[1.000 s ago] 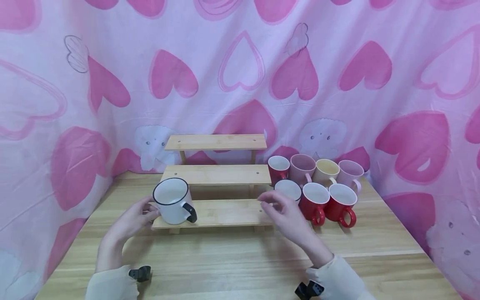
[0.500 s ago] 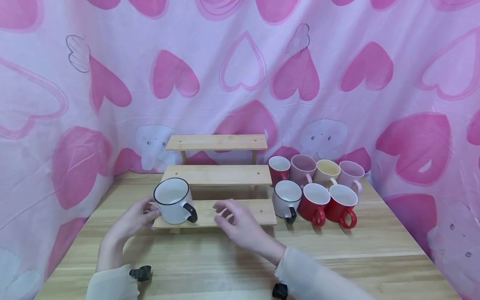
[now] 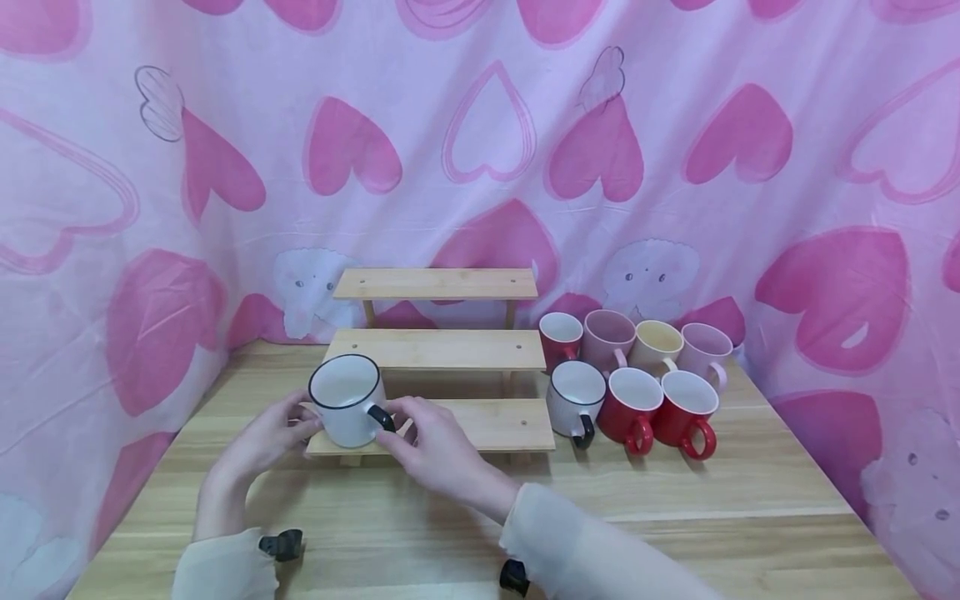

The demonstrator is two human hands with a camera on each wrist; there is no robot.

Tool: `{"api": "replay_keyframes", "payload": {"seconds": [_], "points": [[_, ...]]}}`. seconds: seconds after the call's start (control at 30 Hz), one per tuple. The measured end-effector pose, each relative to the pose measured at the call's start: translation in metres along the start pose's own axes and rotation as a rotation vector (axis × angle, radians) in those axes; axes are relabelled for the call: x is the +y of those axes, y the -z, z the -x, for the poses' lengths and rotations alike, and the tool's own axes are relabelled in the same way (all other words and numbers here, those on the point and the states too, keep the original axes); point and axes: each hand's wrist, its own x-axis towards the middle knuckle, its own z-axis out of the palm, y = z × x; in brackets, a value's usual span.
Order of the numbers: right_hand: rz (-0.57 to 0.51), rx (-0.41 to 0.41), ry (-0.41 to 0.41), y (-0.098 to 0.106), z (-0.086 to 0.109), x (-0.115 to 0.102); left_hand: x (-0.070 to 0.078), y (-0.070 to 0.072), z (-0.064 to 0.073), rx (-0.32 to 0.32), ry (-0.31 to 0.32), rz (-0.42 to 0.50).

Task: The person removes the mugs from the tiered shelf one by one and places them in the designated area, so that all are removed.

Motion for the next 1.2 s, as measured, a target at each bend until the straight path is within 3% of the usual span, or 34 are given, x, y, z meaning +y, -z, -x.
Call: {"api": "replay_keyframes", "payload": {"seconds": [0.17, 0.43, 1.0, 1.2], "points": [[0.080, -0.005, -0.019, -0.005, -0.009, -0.002, 0.000, 0.001, 0.000, -0.001, 0.002, -0.001], [0.055, 0.013, -0.076, -0.005, -0.015, -0.005, 0.000, 0.001, -0.002, -0.008, 0.011, -0.001], [0.024, 0.174, -0.020, -0.007, -0.005, -0.001, -0.001, 0.002, 0.001, -0.007, 0.023, -0.003], [-0.075, 0.212, -0.005, 0.005, 0.005, -0.011, 0.001, 0.002, 0.000, -0.017, 0.045, -0.006]]}}
